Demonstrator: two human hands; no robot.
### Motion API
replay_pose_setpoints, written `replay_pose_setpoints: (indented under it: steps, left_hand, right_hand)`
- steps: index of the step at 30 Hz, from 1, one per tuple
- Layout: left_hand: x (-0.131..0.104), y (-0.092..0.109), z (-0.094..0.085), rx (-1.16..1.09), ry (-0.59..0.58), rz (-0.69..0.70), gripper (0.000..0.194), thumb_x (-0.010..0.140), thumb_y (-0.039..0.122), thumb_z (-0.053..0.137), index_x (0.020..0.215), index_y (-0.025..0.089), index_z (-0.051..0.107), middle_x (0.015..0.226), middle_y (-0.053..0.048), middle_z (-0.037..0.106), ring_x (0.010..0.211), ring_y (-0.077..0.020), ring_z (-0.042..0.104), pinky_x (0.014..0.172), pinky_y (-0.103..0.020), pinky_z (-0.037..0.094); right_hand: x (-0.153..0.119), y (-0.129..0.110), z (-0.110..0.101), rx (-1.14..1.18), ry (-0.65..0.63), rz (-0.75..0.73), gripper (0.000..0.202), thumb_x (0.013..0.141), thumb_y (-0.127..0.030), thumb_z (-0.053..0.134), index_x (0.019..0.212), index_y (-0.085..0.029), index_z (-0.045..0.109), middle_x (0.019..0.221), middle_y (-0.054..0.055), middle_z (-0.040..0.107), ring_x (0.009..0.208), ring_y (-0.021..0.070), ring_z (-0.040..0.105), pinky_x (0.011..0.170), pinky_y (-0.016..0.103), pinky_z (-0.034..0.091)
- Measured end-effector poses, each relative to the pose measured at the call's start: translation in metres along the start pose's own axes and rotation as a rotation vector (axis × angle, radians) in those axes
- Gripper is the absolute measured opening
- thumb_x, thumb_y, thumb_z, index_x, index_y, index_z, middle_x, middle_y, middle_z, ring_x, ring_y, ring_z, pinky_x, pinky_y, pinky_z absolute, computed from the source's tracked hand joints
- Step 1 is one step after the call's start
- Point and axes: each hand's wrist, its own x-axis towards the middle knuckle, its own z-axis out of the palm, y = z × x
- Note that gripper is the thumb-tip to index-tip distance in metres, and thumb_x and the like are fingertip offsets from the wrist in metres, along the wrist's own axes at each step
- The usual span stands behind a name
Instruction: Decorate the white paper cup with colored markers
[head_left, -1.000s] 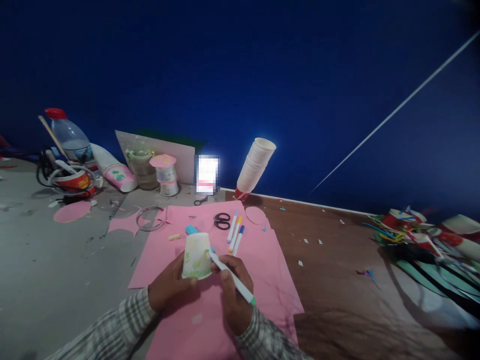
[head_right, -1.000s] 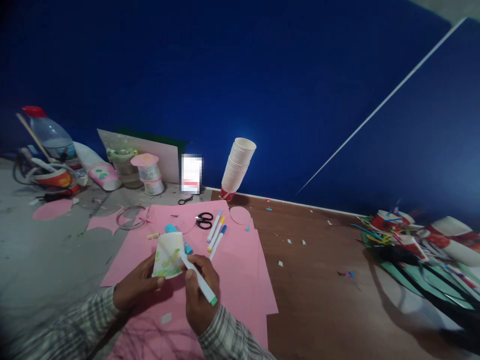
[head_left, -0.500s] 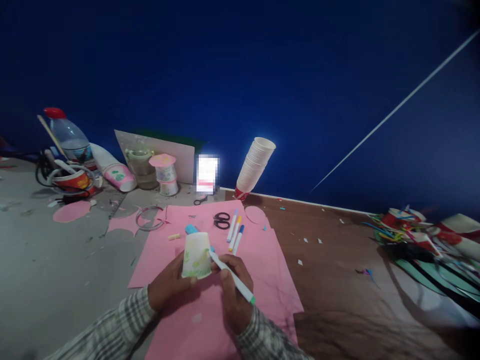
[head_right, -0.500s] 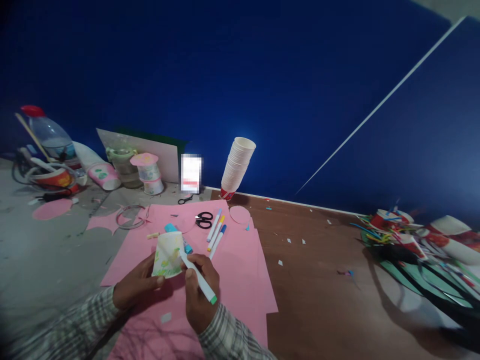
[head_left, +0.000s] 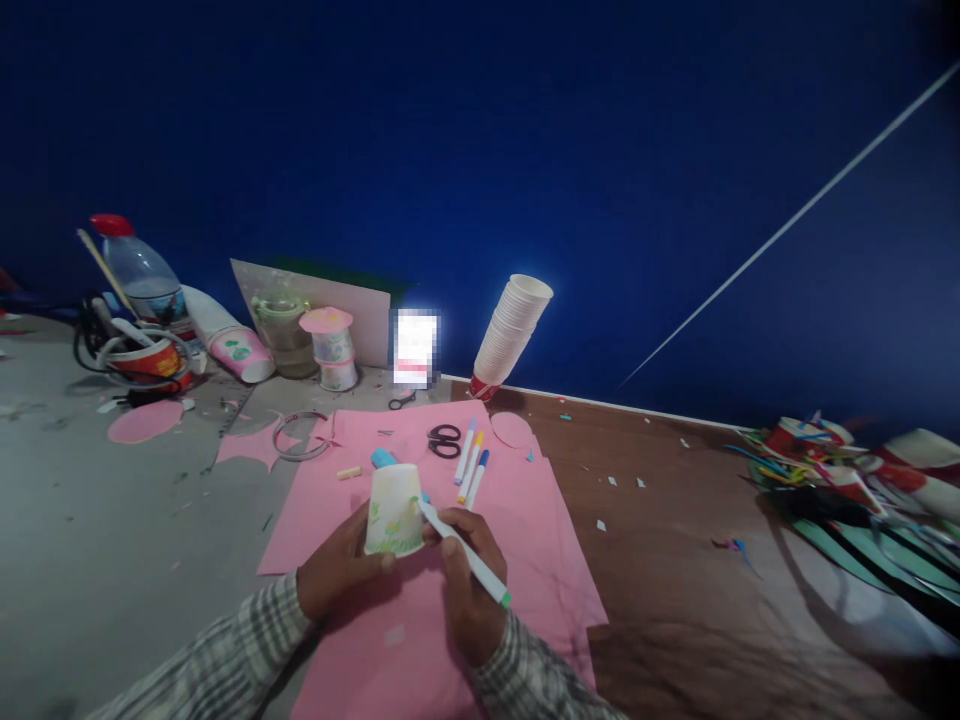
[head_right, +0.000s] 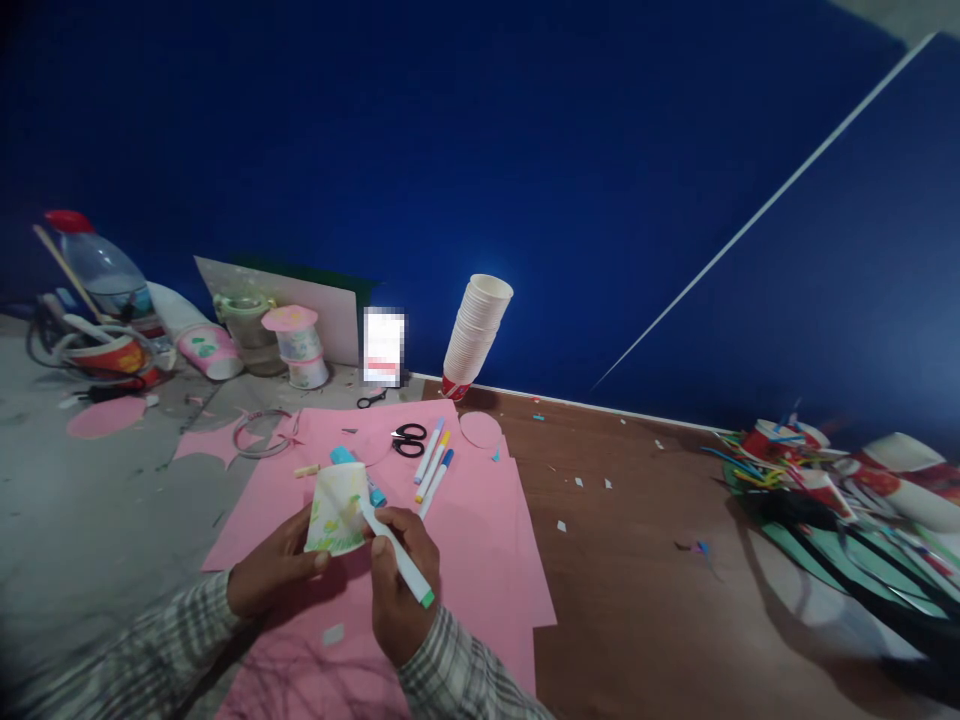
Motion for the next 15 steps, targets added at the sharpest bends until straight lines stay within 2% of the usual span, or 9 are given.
replay_pose_setpoints:
  steps: [6, 15]
  left_hand:
    - [-0.0001, 0.0019, 0.0017, -0.006, 0.004, 0.004, 0.049, 0.052, 0.018, 0.071, 0.1, 0.015, 0.058, 0.092, -0.013, 0.067, 0.084, -0.0362, 0.055, 0.069, -0.045, 0.045]
    - [-0.0003, -0.0058, -0.0054, 0.028, 0.004, 0.0, 0.051, 0.054, 0.018, 0.07, 0.103, 0.015, 0.055, 0.094, -0.013, 0.066, 0.085, -0.036, 0.055, 0.07, -0.046, 0.045]
  right_hand:
    - [-0.0002, 0.0019, 0.0002, 0.017, 0.008, 0.016, 0.02, 0.08, -0.019, 0.053, 0.096, -0.022, 0.065, 0.076, 0.005, 0.071, 0.066, 0.0249, 0.067, 0.06, 0.033, 0.056]
    - [-0.0032, 0.0023, -0.0022, 0.011, -0.028, 0.01, 0.02, 0.08, -0.019, 0.053, 0.095, -0.021, 0.065, 0.076, 0.004, 0.07, 0.066, 0.0243, 0.067, 0.061, 0.032, 0.056]
